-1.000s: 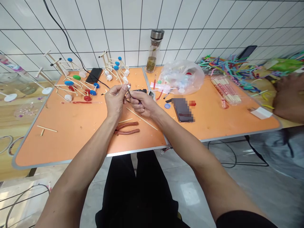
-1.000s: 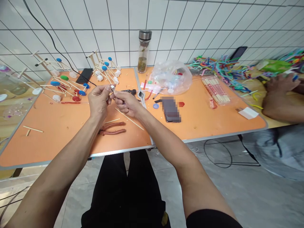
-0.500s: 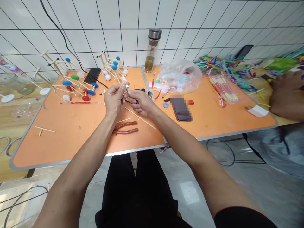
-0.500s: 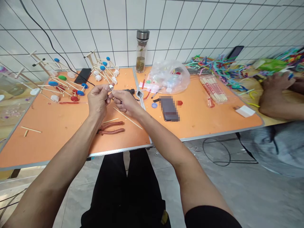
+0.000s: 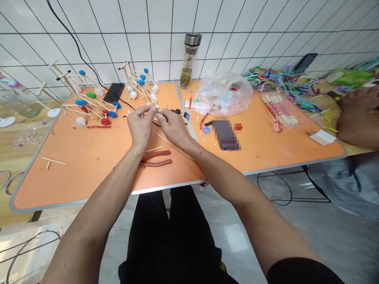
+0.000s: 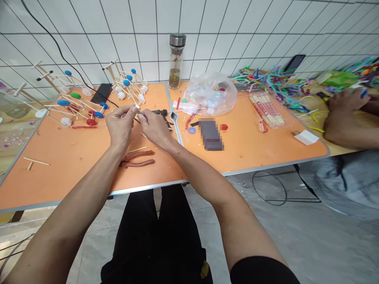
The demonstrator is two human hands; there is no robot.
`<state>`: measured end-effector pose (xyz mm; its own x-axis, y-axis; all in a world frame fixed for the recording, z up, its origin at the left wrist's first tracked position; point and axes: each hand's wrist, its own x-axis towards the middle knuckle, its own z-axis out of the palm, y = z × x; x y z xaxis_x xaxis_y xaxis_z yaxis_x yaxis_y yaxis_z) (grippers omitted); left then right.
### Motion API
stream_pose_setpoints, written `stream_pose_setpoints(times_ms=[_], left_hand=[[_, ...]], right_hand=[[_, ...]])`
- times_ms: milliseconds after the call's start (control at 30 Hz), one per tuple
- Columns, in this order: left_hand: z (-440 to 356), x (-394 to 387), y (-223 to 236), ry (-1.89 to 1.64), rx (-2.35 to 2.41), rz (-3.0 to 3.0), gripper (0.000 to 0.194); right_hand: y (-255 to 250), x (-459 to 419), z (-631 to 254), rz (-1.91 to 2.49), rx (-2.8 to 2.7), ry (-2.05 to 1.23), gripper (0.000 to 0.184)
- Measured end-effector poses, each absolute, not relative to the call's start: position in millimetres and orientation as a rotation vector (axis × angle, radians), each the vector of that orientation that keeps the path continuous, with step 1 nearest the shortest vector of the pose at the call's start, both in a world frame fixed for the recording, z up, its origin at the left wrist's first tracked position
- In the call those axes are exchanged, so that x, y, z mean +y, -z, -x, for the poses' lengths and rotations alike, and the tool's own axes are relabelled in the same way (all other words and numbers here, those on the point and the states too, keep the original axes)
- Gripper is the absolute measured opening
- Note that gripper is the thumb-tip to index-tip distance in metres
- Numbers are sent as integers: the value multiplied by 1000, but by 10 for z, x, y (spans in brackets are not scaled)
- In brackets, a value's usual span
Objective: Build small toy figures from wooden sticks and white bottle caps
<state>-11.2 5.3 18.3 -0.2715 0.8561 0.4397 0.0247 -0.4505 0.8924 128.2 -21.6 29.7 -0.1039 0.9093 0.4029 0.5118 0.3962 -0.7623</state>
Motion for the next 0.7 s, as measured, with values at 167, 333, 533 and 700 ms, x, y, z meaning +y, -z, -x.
stream_pose_setpoints(times_ms=[167,333,533,700], left_hand=[[116,38,-194,-1773,1074,-1369,21],[104,60,-220,-1736,950,-1226,27],[88,73,-195,-1724,941,-1146,27],[99,113,-111,-1764,983,-1230,23]], right_hand=[[-330,-235,-1310,1279,-1783,-551,28],[-531,-204,-1444,961,-1395,-1617,30],[-496,-245,-1394,1132,-1579,-1219,29],[-384,-305,-1285,1464,-1901,-345,23]])
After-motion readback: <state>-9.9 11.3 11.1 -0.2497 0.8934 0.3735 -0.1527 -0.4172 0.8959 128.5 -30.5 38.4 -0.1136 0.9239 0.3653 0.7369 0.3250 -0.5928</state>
